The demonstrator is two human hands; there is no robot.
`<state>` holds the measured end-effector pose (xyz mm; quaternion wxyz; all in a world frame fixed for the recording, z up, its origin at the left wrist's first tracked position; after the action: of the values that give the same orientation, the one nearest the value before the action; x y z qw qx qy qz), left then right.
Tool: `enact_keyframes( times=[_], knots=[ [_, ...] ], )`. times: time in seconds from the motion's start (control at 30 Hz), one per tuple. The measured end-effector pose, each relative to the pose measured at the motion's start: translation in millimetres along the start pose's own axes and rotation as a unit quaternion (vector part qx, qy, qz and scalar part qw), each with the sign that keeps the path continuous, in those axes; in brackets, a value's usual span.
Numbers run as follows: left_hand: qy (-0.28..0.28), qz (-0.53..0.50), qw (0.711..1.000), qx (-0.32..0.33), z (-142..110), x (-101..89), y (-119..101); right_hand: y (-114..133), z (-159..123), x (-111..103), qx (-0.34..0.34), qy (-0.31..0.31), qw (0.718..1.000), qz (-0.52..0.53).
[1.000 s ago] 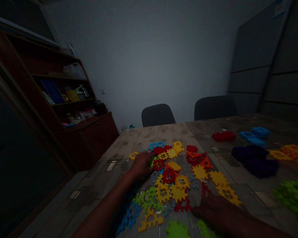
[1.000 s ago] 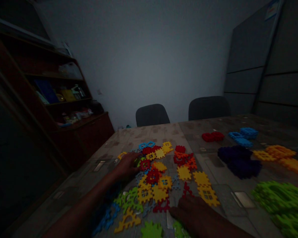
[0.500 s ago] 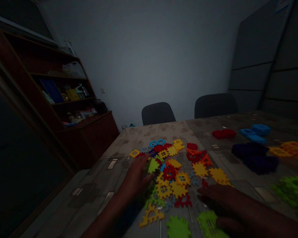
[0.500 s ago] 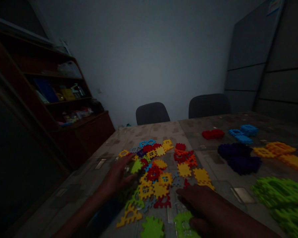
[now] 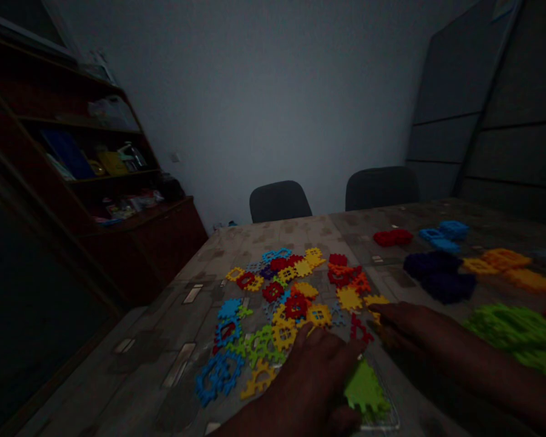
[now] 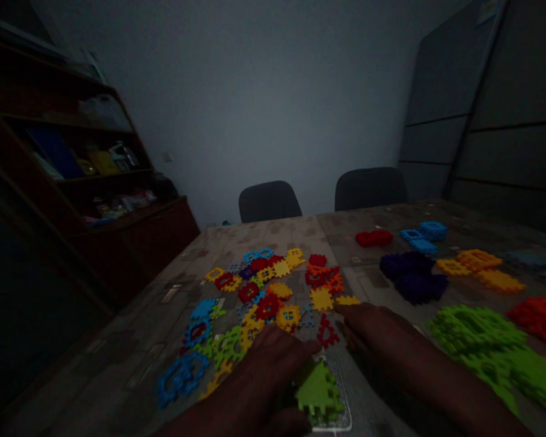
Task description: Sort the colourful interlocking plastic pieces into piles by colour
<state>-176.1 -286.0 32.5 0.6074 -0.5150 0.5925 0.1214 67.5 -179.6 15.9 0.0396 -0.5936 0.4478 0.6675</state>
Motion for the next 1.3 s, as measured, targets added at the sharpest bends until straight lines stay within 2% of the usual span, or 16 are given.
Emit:
enact_keyframes(
  times=[0.1, 0.2, 0.33, 0.47, 0.53, 0.6, 0.67, 0.73, 0.8, 0.9, 0.97, 1.13, 1.23, 1.3],
  knots=[
    [-0.001, 0.024, 1.000, 0.004, 7, 6.1, 3, 7, 1, 2, -0.008, 0.044, 0.999, 0.004],
    [-0.017, 0.014, 0.999, 0.024, 1, 3.1, 5, 13, 1, 4, -0.006, 0.058, 0.998, 0.008],
    [-0.068, -0.022, 0.997, -0.005, -21, -11.1, 15, 22, -3, 14, -0.013, 0.085, 0.996, 0.025],
    [-0.129, -0.027, 0.989, -0.065, -50, -11.7, 42, 33, -6, 37, 0.006, 0.144, 0.989, 0.020],
    [-0.112, -0.062, 0.987, -0.091, -64, -3.8, 55, 41, -4, 46, -0.019, 0.178, 0.984, 0.025],
    [-0.061, -0.105, 0.988, -0.091, -76, 7.1, 64, 49, -1, 53, -0.032, 0.188, 0.981, 0.021],
    [-0.019, -0.124, 0.990, -0.062, -82, 18.1, 68, 52, 2, 58, -0.033, 0.175, 0.984, 0.002],
    [-0.007, -0.108, 0.994, -0.018, -82, 28.4, 70, 52, 3, 61, -0.047, 0.138, 0.989, -0.024],
    [-0.019, -0.076, 0.997, 0.021, -77, 38.1, 73, 50, 3, 64, -0.070, 0.101, 0.991, -0.046],
    [-0.068, -0.035, 0.996, 0.052, -67, 49.7, 78, 44, 2, 66, -0.071, 0.102, 0.990, -0.067],
    [-0.095, -0.022, 0.994, 0.046, -62, 52.4, 77, 39, 2, 66, -0.065, 0.100, 0.990, -0.072],
    [-0.081, -0.039, 0.995, -0.032, -67, 37.9, 62, 33, 2, 67, -0.075, 0.029, 0.994, -0.076],
    [-0.142, -0.064, 0.984, -0.089, -79, 25.0, 62, 46, 5, 70, -0.106, 0.006, 0.992, -0.071],
    [-0.191, -0.069, 0.973, -0.106, -85, 19.0, 68, 59, 9, 74, -0.142, -0.003, 0.987, -0.074]
  ],
)
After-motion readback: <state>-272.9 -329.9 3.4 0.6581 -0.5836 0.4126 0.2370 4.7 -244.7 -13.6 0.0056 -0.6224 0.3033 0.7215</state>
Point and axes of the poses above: each hand's wrist, its own z-axis towards the middle knuckle, its own x-axis out of the palm, y = z × x, the point moved 1 cm from there along z, towards the middle knuckle, and after that the axes turned 14 degrees about y, right-handed, at the moved point
